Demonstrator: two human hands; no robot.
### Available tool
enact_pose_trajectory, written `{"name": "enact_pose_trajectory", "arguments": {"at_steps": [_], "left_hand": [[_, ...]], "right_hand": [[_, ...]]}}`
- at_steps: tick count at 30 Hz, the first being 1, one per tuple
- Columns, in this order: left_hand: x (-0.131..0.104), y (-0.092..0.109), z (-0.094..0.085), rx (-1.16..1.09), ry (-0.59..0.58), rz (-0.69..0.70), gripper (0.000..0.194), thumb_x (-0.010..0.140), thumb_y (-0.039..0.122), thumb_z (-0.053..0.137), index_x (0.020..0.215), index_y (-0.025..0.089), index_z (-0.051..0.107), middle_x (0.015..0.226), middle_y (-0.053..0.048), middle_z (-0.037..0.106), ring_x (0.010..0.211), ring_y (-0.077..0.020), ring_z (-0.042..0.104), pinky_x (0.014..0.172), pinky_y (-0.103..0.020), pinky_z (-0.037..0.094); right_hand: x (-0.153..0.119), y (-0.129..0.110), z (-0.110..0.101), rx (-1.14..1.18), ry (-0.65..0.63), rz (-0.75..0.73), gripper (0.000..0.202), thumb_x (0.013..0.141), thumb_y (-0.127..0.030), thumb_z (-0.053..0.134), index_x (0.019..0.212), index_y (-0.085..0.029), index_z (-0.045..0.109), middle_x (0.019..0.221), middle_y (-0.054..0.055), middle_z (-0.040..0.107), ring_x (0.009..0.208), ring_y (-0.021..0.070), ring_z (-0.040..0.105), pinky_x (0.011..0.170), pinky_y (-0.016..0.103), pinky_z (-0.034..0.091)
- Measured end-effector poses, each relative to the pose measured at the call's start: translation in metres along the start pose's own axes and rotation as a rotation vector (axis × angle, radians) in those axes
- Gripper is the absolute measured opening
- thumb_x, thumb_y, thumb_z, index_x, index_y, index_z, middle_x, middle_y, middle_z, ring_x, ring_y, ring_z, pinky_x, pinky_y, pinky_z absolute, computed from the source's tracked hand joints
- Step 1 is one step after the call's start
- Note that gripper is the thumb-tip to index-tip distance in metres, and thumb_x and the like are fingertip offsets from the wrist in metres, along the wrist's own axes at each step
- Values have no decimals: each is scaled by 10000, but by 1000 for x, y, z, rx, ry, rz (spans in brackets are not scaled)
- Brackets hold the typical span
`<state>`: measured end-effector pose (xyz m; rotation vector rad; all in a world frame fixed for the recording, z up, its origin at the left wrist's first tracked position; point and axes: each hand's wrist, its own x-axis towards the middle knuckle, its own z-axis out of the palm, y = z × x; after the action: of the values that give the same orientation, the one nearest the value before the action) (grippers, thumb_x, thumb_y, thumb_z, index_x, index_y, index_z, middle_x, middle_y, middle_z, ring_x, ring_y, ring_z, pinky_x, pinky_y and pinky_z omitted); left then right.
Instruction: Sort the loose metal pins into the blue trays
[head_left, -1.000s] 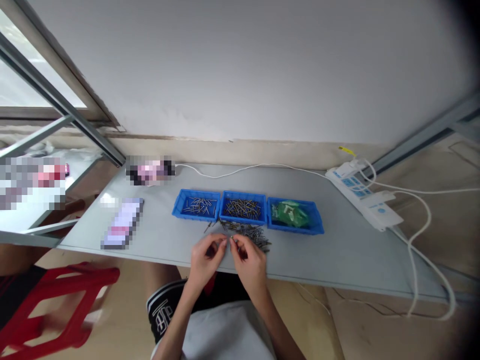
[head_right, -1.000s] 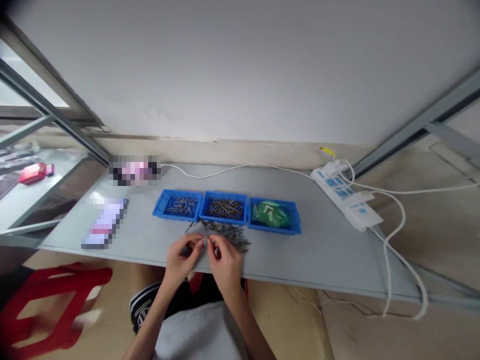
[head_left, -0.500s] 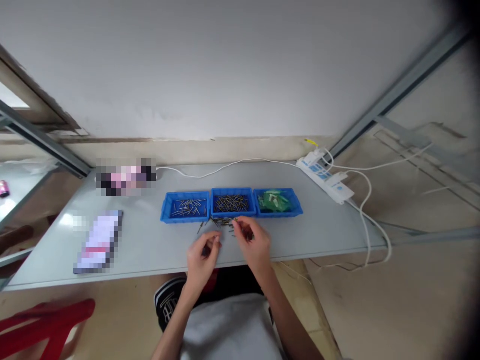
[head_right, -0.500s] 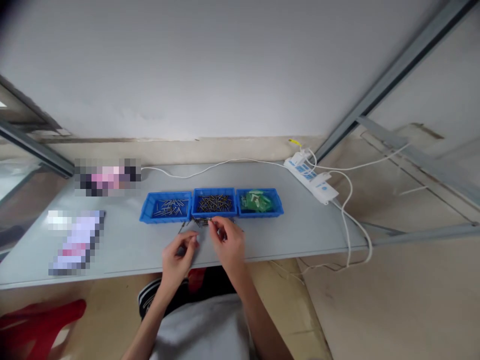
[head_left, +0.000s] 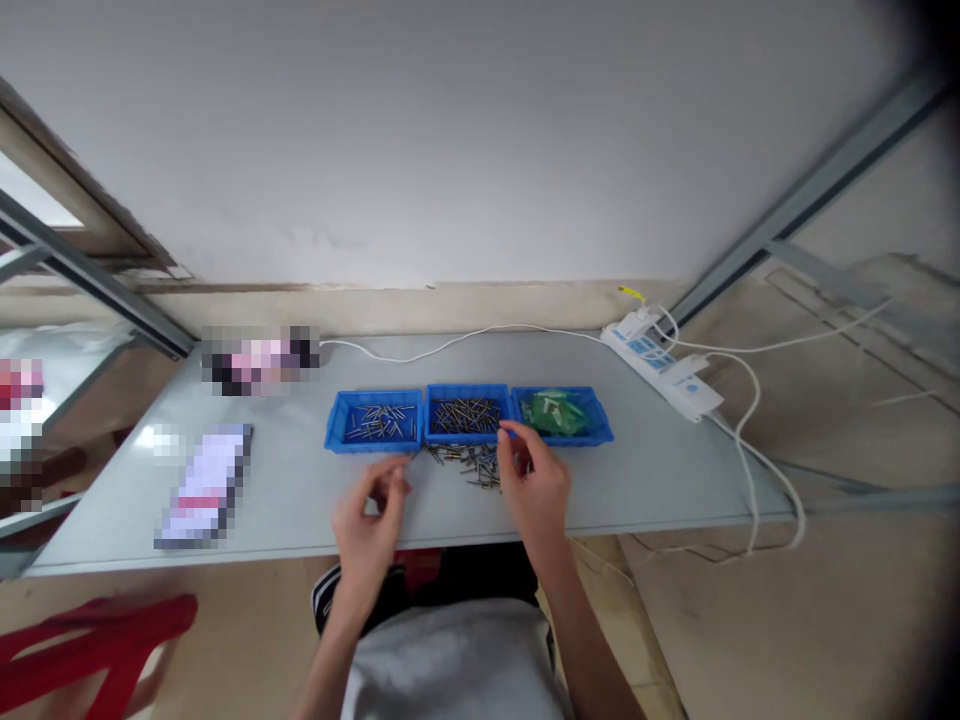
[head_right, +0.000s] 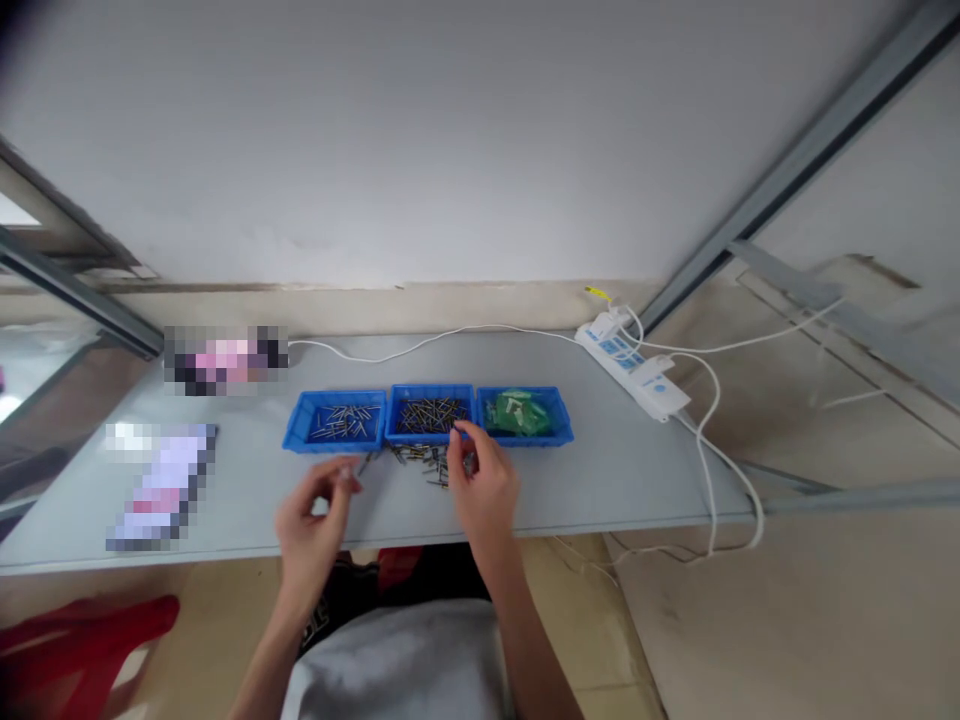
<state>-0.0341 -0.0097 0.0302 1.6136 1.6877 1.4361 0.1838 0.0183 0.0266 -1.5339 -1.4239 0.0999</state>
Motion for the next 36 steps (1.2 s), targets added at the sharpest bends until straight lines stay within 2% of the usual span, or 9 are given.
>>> {"name": "enact_pose_trajectory", "arguments": {"at_steps": [3,6,9,12,16,21,30,34,36], "left_hand": [[45,8,-30,243,62,-21,228,994,393,673,1055,219,807,659,38,665,521,-121,516,597,-234,429],[96,14,-50,580,-141,-6,232,990,397,659,1059,255,829,744,6,743,589,-159,608,604,-262,386],[130,18,-47,910,-519,1,282,1017,412,618,1160,293,830,909,-48,823,799,-251,730,647,-293,398],[142,17,-29,993,-606,-7,267,985,415,659,1065,251,854,975,-123,833,917,-329,761,732,-330,462],[141,11,-10,1036,-667,-32,270,935,446,716,969,224,866,1015,-173,833,971,-377,772,804,-382,527],[141,5,-3,1037,-678,-56,209,885,388,748,970,242,873,1038,-162,841,1016,-375,777,853,-393,550],[137,7,-15,863,-482,-49,158,894,292,673,887,208,807,844,-126,801,778,-300,736,700,-332,484],[100,11,-13,579,-372,74,189,996,359,599,996,228,736,843,-34,766,711,-187,680,691,-264,474],[65,8,2,191,-231,113,213,1021,384,597,952,214,705,761,-15,725,614,-153,625,637,-242,473]], "right_hand": [[-31,14,2,76,-36,-4,270,1092,-356,583,1094,-199,802,857,60,822,630,160,699,671,281,567],[-52,23,8,105,-74,-15,259,1078,-354,600,1061,-206,811,857,65,832,641,173,724,685,293,586],[-56,26,11,127,-97,-6,261,1075,-371,607,1063,-209,812,861,66,835,666,180,746,696,294,598],[-53,25,10,140,-108,25,284,1089,-378,582,1066,-204,806,836,65,829,662,180,760,659,275,598],[-51,25,8,147,-118,54,315,1095,-397,555,1049,-214,807,814,60,822,652,179,759,647,268,604],[-53,25,8,145,-106,75,294,1081,-383,575,1050,-209,809,836,66,827,656,178,748,670,276,601],[-52,24,7,166,-111,70,249,1076,-333,585,1069,-204,799,850,65,828,655,179,741,651,281,594],[-51,23,6,176,-123,66,250,1082,-330,576,1063,-202,790,839,61,819,644,172,727,649,279,594],[-51,22,5,177,-133,63,242,1081,-330,583,1068,-202,787,836,62,815,654,174,728,657,281,595]]}}
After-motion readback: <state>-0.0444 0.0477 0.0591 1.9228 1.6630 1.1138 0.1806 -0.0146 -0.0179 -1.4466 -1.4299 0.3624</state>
